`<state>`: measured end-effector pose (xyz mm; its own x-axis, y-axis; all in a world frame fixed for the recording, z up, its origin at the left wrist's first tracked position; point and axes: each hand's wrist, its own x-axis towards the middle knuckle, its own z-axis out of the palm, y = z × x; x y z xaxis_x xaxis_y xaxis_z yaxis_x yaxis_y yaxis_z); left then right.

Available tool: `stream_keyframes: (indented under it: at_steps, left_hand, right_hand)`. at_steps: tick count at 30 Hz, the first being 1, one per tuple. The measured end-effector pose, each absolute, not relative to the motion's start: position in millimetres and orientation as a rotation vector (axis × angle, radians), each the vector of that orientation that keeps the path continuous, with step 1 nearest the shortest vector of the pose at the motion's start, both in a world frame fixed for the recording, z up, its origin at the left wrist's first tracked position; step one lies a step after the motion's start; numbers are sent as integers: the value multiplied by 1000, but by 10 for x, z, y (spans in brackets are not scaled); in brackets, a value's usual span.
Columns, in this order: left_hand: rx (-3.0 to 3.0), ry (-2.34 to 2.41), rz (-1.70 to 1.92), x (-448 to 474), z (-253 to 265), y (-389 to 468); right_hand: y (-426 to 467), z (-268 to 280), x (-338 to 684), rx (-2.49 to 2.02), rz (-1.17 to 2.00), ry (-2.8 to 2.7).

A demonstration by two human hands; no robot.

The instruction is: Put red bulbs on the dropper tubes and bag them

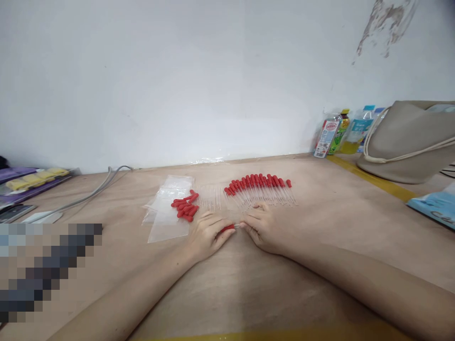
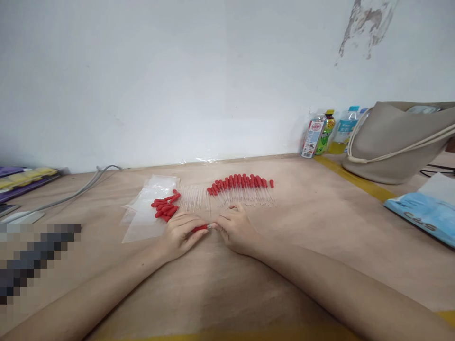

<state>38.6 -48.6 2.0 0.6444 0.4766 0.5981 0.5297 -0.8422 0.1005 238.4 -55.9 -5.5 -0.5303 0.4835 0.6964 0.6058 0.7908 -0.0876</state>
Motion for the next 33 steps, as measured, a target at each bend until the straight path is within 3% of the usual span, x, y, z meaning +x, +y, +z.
stream_keyframes:
  at_steps: [33]
  left_hand:
    - [-2884, -794, -1135, 359, -52, -424]
  right_hand:
    - [-463, -121, 2516, -705, 67, -2370]
